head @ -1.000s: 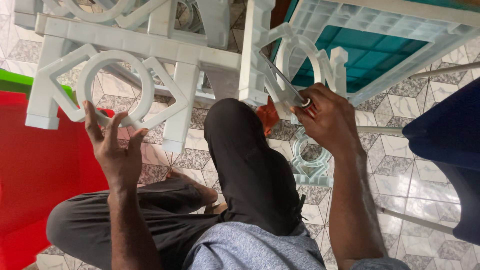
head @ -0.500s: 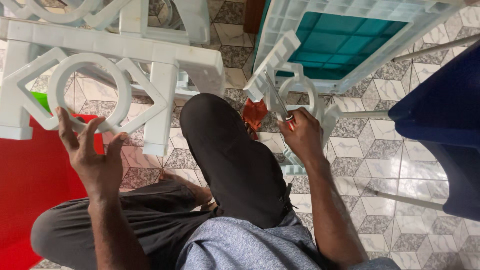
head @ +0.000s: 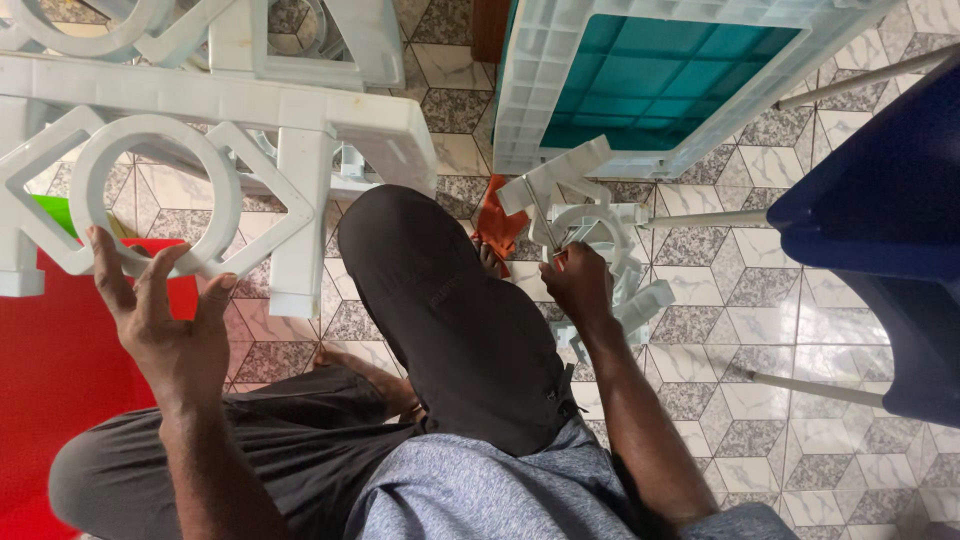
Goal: The person sits on the floor and uses a screwdriver to disassemble a white plastic chair. They remove screws from the joints and separate the chair into individual components, placing the parts on the floor.
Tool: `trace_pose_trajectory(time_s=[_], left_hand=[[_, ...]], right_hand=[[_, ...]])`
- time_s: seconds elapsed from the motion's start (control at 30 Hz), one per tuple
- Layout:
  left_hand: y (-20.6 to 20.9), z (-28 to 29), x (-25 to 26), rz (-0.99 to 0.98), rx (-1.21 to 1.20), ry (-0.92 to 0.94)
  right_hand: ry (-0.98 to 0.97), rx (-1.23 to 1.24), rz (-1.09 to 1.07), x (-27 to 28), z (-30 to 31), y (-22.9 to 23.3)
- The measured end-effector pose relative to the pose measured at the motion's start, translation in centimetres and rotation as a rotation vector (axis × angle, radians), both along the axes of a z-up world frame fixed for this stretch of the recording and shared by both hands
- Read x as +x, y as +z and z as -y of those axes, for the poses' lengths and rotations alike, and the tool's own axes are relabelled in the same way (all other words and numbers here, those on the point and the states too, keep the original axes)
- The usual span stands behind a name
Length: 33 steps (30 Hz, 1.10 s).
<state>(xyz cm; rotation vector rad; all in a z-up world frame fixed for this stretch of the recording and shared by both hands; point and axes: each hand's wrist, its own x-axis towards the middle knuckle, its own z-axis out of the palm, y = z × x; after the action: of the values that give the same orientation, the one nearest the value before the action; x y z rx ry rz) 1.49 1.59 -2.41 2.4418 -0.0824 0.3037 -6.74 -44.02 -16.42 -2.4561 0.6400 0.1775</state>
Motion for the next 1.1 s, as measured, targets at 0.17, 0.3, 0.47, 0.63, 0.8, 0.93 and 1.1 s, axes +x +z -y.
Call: trace_pose_trajectory(time_s=[0.17, 0.3, 0.47, 0.63, 0.8, 0.93, 1.1], left_hand=[[0.1, 0.1, 0.0, -0.027, 0.025, 0.033], [0.2, 0.3, 0.0, -0.058, 0.05, 0.064], [0.2, 0.1, 0.0, -0.038, 0.045, 0.04], [0.3, 0.0, -0.1, -0.024, 0.043, 0.025], [0.5, -0.1, -0.1, -0.039, 0.022, 0.031], [0.4, -0.2, -0.1, -0.043, 0.035, 0.021], [0.4, -0.2, -0.2, -0.043, 0.07, 0.029]], right_hand=[[0.011, 0.024, 0.016, -0.3, -0.3, -1.3], [0.024, 0.021, -0.061, -0.5, -0.2, -1.9], [0.038, 0.028, -0.098, -1.5, 0.3, -2.8], [0.08, -0.045, -0.105, -2.3, 1.6, -4.1], [0.14, -0.069, -0.145, -3.7, 3.0, -5.7], [0.19, -0.098, -0.085, -4.6, 4.1, -7.3], [0.278, -0.121, -0.098, -5.5, 6.1, -9.1]])
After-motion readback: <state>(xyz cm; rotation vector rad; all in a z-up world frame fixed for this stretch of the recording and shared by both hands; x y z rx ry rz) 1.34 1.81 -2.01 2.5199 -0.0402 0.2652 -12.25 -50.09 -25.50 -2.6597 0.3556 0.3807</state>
